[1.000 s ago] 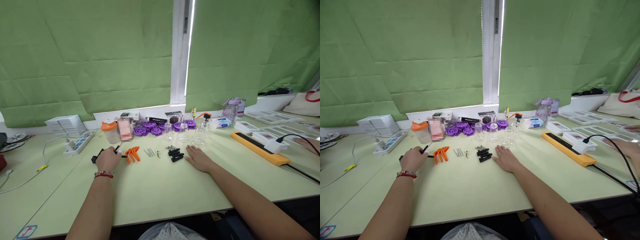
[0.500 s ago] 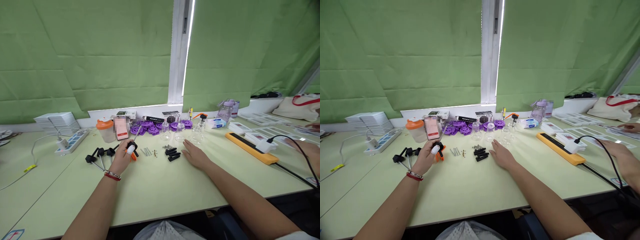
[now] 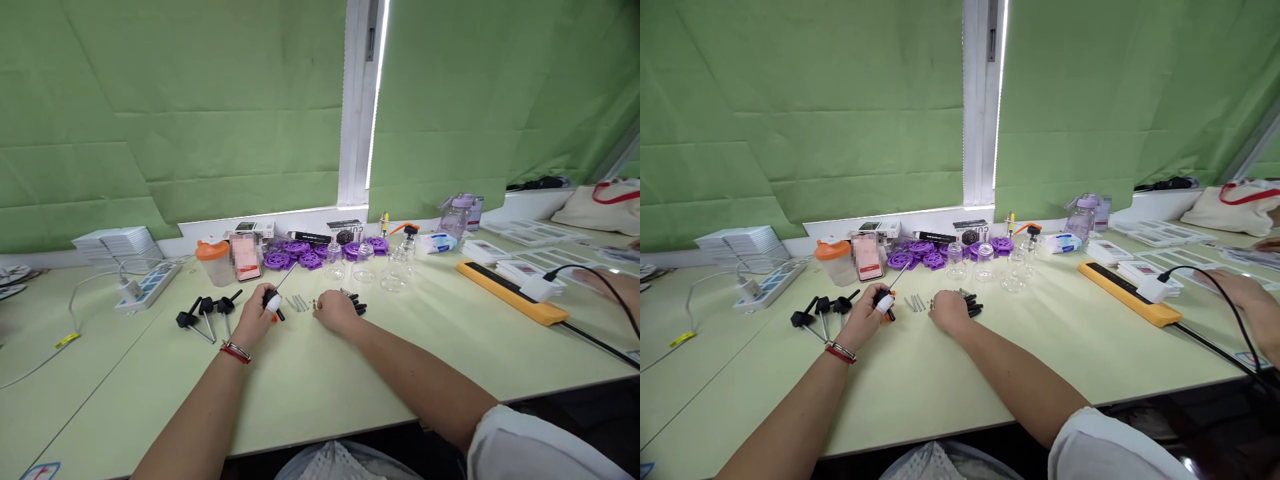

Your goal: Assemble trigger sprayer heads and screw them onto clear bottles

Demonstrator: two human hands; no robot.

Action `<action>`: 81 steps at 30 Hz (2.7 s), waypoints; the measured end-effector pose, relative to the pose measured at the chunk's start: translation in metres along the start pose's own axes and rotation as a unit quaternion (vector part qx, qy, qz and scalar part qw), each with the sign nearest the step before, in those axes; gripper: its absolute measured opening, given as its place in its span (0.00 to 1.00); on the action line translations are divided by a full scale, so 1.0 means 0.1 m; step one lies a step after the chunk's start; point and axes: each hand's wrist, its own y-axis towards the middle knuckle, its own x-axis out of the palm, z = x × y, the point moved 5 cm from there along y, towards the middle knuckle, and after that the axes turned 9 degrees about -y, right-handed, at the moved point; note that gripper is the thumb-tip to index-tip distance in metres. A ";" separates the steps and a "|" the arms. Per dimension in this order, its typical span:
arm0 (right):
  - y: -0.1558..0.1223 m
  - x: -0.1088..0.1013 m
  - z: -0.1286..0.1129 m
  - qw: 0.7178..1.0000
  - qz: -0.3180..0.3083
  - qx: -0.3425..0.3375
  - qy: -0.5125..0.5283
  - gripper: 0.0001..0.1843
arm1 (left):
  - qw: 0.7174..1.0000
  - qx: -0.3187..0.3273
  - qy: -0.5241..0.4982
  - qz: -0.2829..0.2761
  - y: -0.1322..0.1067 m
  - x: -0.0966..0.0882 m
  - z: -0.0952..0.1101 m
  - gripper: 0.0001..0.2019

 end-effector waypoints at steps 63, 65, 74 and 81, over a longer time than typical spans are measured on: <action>0.08 0.00 -0.11 0.993 0.094 -0.058 -0.031 0.09 | 0.989 0.052 0.122 0.064 0.02 -0.11 0.02 0.15; 0.09 0.01 -0.12 0.993 0.095 -0.058 -0.030 0.09 | 0.988 0.042 0.125 0.075 0.02 -0.13 -0.01 0.17; -0.08 -0.34 0.14 0.966 0.094 -0.047 0.235 0.09 | 0.989 0.074 0.129 0.001 0.02 -0.07 0.02 0.13; -0.41 -0.14 0.51 0.790 -0.055 0.043 0.609 0.12 | 0.978 0.046 0.125 -0.160 -0.10 0.14 0.09 0.09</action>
